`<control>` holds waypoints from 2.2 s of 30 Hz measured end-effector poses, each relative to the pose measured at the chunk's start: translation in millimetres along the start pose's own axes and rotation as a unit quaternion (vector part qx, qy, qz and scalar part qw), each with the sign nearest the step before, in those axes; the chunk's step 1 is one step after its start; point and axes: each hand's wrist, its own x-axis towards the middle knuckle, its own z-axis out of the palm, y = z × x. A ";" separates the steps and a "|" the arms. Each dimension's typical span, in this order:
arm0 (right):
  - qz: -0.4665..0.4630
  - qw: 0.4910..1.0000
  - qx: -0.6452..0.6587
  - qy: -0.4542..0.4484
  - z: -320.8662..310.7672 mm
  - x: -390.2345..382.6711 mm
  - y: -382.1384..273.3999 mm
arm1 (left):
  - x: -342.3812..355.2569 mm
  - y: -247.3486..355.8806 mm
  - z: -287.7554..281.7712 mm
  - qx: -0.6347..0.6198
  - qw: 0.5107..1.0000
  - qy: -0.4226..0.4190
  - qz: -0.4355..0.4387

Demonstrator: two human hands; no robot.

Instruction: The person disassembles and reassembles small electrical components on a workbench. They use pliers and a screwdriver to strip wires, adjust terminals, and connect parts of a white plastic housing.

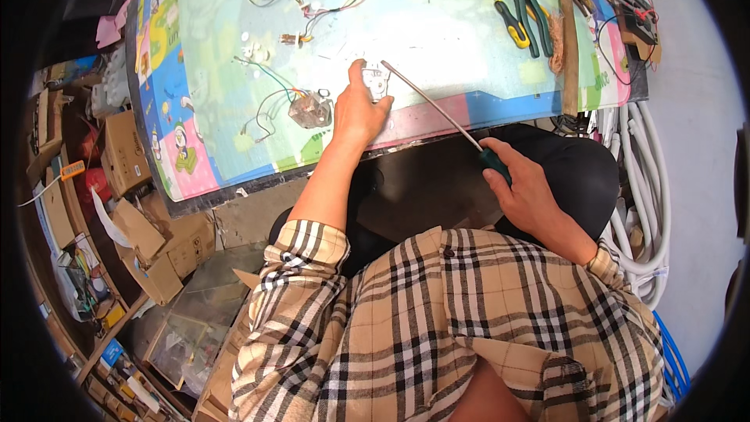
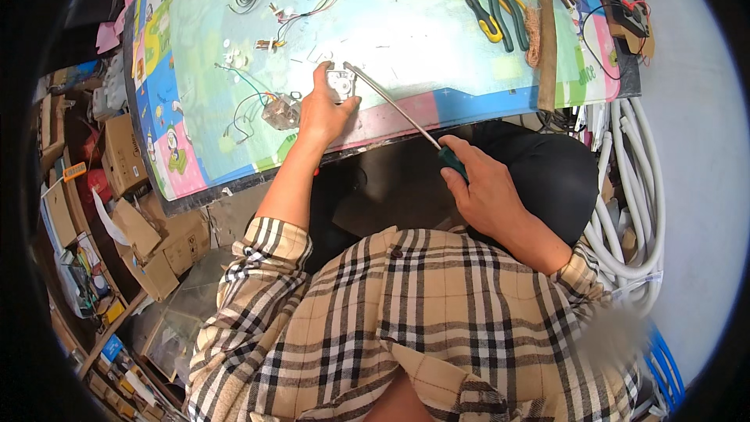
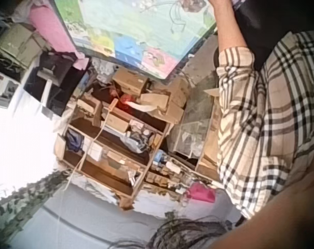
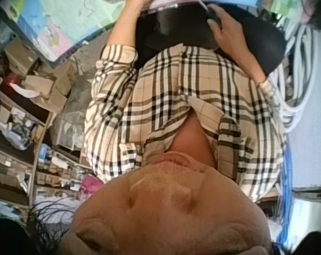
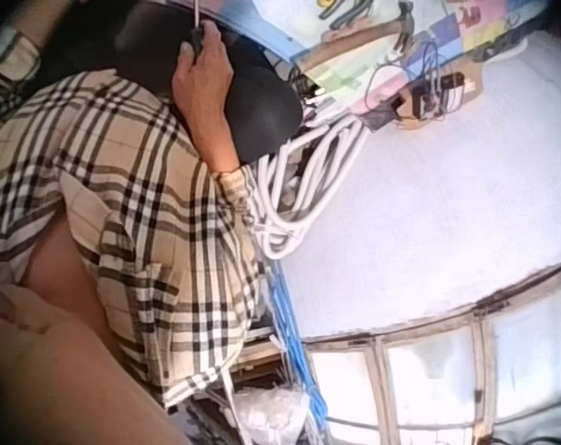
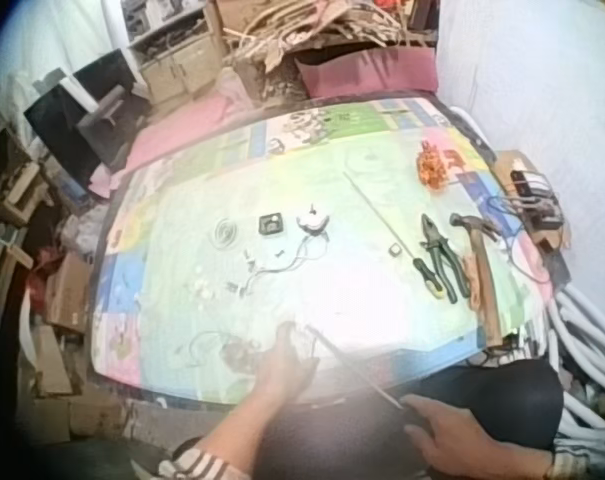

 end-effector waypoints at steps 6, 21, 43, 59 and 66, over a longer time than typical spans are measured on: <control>0.011 1.000 -0.020 -0.023 0.6 -1.5 -1.0 | 1.5 -7.2 4.9 0.063 0.996 0.053 0.040; 0.026 0.997 -0.010 -0.069 -2.0 -2.1 -3.6 | 23.4 -8.7 -6.4 0.010 1.000 -0.004 -0.012; 0.019 0.995 0.074 -0.057 3.6 11.2 -5.4 | 36.4 -8.9 -10.7 0.011 1.000 -0.008 -0.005; 0.198 0.934 0.243 -0.171 -47.1 21.2 -20.8 | 32.3 9.6 -23.8 0.096 0.994 -0.049 0.007; 0.189 0.941 0.215 -0.181 -52.7 32.5 -27.4 | 33.3 15.2 -19.4 0.132 0.990 -0.050 -0.017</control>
